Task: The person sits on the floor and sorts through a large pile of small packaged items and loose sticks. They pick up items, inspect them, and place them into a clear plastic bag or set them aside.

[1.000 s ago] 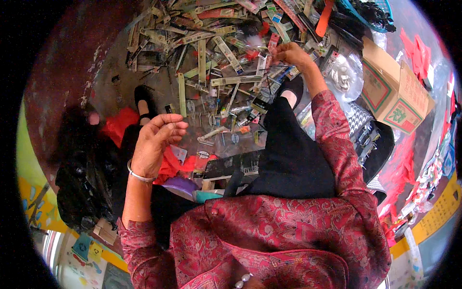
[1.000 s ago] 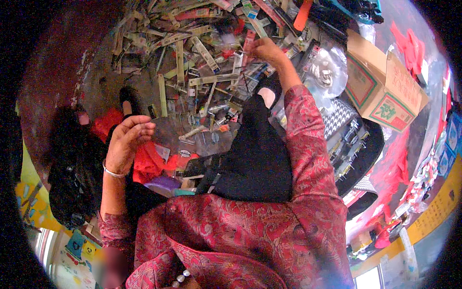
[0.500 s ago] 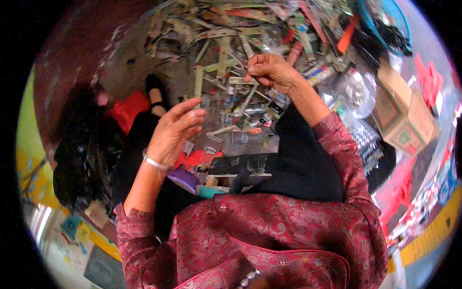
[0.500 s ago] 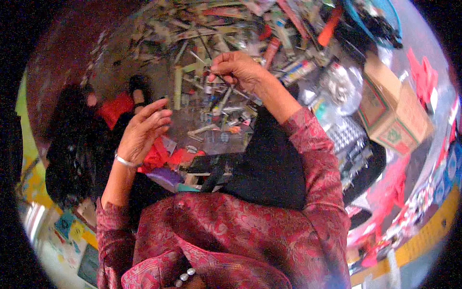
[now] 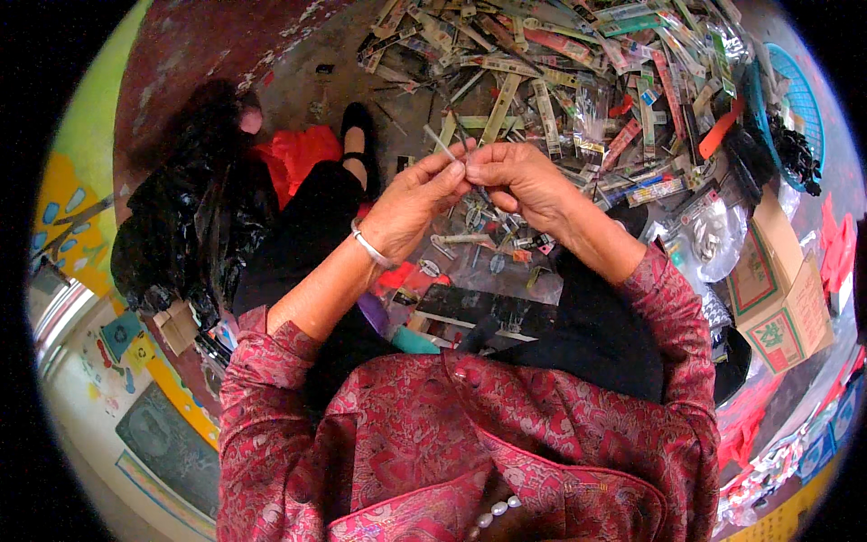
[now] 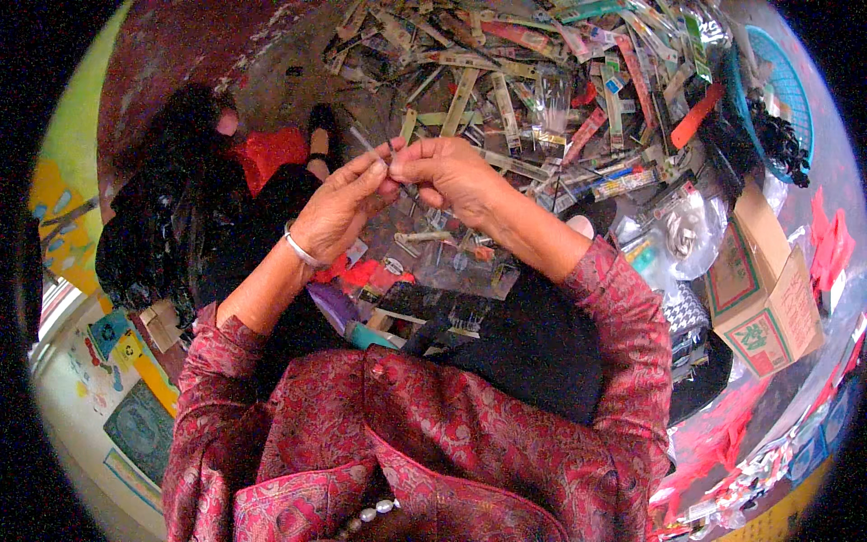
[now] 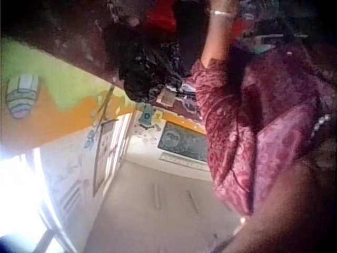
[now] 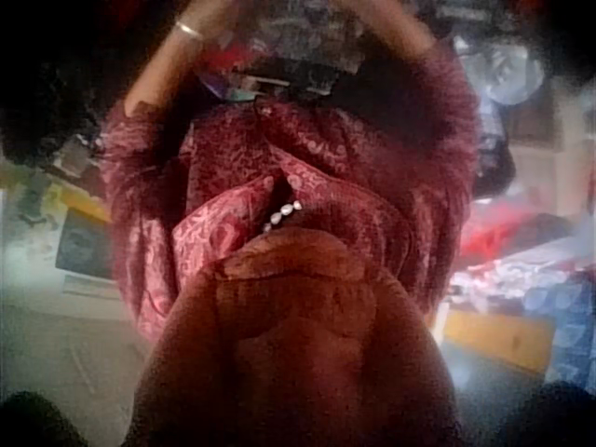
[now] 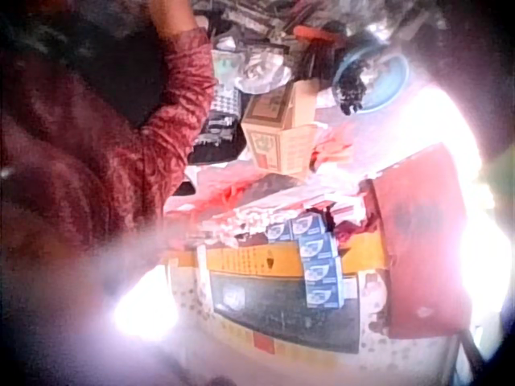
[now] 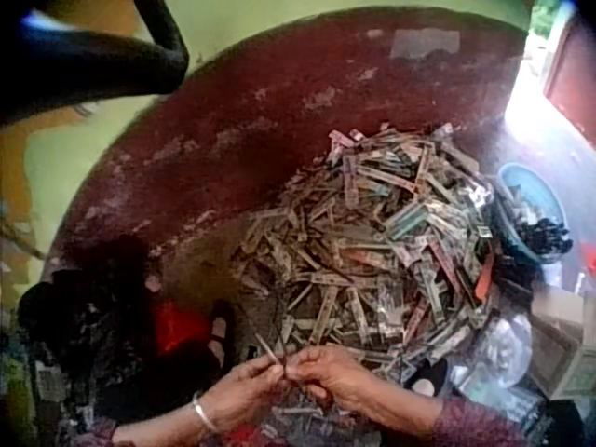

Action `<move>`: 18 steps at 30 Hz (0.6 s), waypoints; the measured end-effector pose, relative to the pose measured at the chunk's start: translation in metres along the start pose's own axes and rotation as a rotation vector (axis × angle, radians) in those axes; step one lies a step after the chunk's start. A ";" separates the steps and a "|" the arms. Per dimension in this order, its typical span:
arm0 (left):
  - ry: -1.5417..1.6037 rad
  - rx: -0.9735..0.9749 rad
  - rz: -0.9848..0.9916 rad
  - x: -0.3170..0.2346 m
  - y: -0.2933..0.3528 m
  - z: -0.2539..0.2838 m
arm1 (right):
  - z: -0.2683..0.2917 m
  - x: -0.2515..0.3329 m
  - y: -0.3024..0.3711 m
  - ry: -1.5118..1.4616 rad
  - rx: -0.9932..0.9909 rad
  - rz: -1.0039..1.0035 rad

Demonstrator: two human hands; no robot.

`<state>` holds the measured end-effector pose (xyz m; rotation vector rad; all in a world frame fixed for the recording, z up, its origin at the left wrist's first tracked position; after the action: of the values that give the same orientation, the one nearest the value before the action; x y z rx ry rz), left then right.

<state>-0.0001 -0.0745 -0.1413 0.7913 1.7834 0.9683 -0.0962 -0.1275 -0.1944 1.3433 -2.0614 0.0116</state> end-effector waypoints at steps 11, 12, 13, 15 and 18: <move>0.161 -0.015 -0.062 -0.003 -0.003 0.009 | -0.006 -0.014 0.013 0.071 0.071 -0.134; 0.172 0.001 -0.078 -0.003 -0.003 0.012 | -0.007 -0.017 0.014 0.090 0.077 -0.146; 0.188 0.035 -0.088 0.002 -0.005 0.014 | -0.008 -0.018 0.014 0.123 0.112 -0.132; 0.210 0.018 -0.080 0.003 -0.005 0.014 | -0.010 -0.025 0.016 0.220 0.154 -0.152; 0.130 -0.006 -0.050 0.001 -0.003 0.009 | -0.009 -0.031 0.015 0.324 0.185 -0.137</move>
<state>0.0075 -0.0724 -0.1470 0.6902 1.9021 1.0113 -0.0964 -0.0919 -0.1986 1.4835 -1.7270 0.3454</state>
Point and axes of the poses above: each hand's wrist, its own y-axis away from the middle knuckle, its own z-axis out of the back of the hand, x = y × z, the point moved 5 cm from there along -y, towards the middle knuckle, and after that the axes turned 14 degrees about z, right-handed, at the moved point
